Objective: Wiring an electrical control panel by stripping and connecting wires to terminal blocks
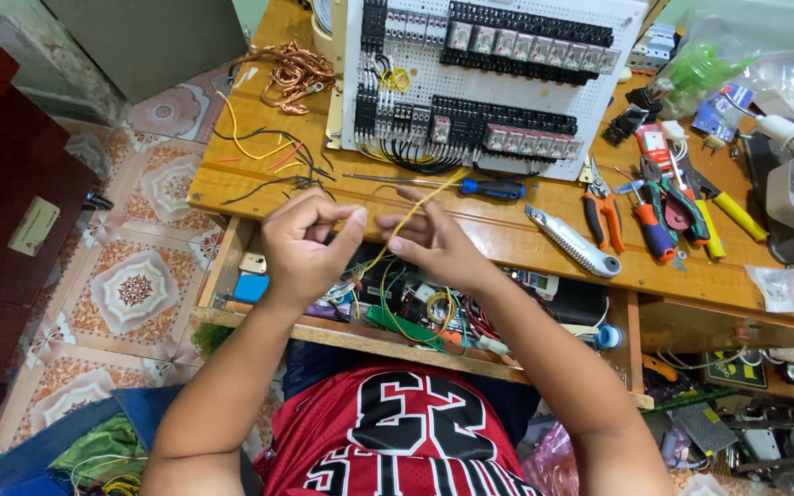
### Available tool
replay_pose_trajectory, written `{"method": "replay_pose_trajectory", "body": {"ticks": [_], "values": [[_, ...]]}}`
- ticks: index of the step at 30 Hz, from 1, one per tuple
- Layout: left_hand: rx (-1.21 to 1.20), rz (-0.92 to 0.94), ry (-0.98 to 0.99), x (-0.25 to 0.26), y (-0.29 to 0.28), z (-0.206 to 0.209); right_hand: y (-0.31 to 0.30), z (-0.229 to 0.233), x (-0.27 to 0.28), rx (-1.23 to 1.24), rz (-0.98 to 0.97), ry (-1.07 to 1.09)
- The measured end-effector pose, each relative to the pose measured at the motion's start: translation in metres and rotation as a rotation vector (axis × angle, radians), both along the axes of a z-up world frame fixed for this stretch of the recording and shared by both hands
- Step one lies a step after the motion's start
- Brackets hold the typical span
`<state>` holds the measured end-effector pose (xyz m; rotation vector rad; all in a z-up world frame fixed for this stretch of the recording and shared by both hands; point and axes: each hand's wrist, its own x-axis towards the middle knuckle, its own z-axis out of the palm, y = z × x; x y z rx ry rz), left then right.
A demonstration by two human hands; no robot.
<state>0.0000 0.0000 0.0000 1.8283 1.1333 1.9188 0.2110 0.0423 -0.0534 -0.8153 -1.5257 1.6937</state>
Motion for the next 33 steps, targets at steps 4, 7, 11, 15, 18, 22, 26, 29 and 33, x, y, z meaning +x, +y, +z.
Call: {"method": "replay_pose_trajectory", "body": {"ticks": [4, 7, 11, 15, 18, 22, 26, 29, 33], "values": [[0.010, 0.023, 0.032, -0.004, -0.004, 0.002, -0.007, 0.017, -0.008, -0.117, 0.010, 0.137], [0.004, 0.073, 0.091, -0.017, -0.005, -0.001, -0.001, 0.011, 0.011, -0.207, -0.046, 0.196], [-0.039, 0.157, 0.288, -0.037, 0.002, -0.016, 0.003, 0.028, 0.039, 0.196, -0.240, -0.225], [-0.113, 0.274, 0.636, -0.037, 0.013, -0.039, 0.017, 0.020, 0.059, 0.547, -0.292, -0.708], [-0.086, 0.345, 0.836, -0.010, 0.024, -0.043, 0.019, 0.006, 0.055, 0.606, -0.283, -0.759], [0.101, 0.217, 0.934, 0.031, 0.029, -0.041, 0.025, -0.013, 0.051, 0.558, -0.351, -0.713], [0.040, 0.210, 1.081, 0.056, 0.037, -0.067, 0.021, -0.014, 0.054, 0.570, -0.404, -0.636], [-0.034, 0.178, 1.021, 0.062, 0.051, -0.079, 0.020, -0.019, 0.058, 0.550, -0.417, -0.599], [-0.083, 0.105, 0.817, 0.064, 0.063, -0.093, 0.013, -0.007, 0.058, 0.538, -0.432, -0.551]]}}
